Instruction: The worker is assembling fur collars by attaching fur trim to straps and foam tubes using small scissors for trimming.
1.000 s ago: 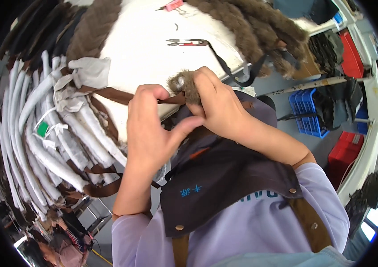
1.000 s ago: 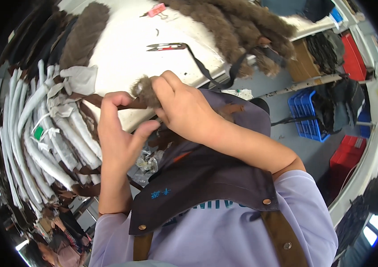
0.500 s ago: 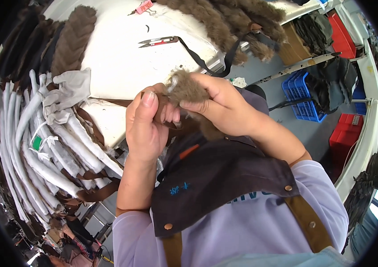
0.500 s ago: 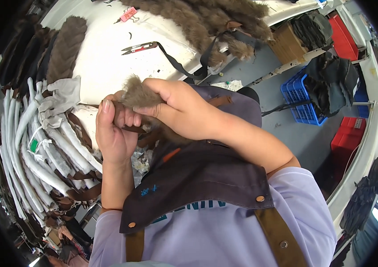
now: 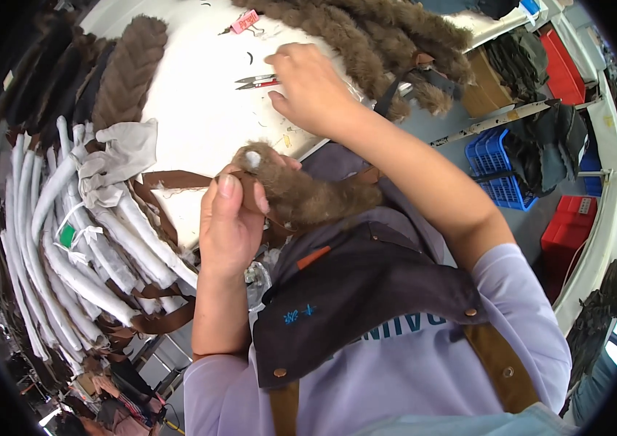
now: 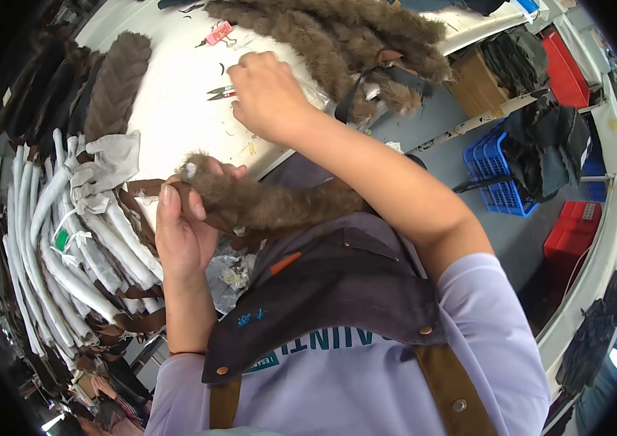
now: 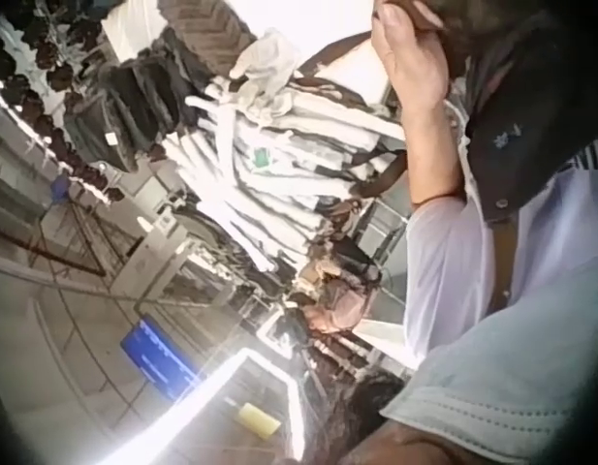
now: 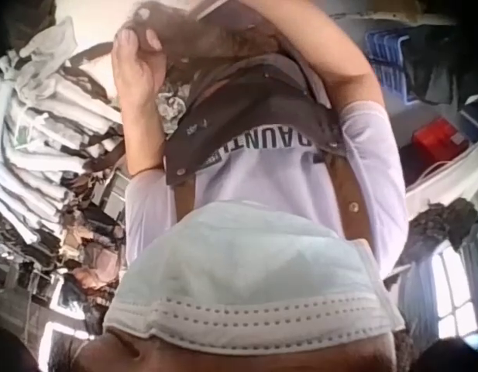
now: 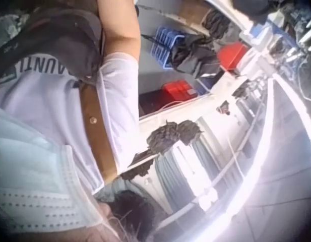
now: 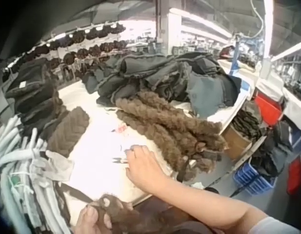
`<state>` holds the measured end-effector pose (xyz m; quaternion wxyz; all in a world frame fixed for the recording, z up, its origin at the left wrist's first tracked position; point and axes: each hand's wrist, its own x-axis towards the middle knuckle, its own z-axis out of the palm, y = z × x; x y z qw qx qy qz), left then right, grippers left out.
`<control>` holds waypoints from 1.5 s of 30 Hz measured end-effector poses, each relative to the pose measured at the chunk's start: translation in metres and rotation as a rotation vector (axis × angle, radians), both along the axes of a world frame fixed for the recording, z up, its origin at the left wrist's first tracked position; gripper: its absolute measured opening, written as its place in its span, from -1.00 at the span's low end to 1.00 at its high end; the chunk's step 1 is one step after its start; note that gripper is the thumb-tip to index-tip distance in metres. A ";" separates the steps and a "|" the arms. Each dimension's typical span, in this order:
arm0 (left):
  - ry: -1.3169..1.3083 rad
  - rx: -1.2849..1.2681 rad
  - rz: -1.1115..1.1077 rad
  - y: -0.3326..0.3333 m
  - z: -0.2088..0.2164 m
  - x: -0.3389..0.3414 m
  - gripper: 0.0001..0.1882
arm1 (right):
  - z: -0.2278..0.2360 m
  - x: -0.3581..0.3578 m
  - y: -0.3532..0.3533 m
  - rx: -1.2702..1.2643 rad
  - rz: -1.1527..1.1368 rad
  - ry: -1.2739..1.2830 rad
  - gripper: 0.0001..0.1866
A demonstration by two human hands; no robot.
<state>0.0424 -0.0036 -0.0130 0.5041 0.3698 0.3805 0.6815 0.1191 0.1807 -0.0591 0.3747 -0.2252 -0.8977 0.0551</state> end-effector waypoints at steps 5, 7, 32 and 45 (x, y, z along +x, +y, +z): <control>0.023 0.025 0.005 0.001 0.007 -0.001 -0.51 | -0.014 -0.033 0.022 -0.225 0.034 -0.462 -0.76; 0.019 0.030 0.027 -0.004 0.003 -0.010 -0.51 | 0.008 -0.024 0.019 -0.722 0.187 -0.389 -0.78; 0.182 0.171 0.043 0.003 0.014 -0.016 -0.49 | 0.084 0.065 -0.104 -2.177 0.833 0.135 -0.54; -0.113 0.015 0.151 0.004 -0.009 -0.010 -0.49 | 0.058 0.034 -0.093 -2.159 0.777 0.216 -0.66</control>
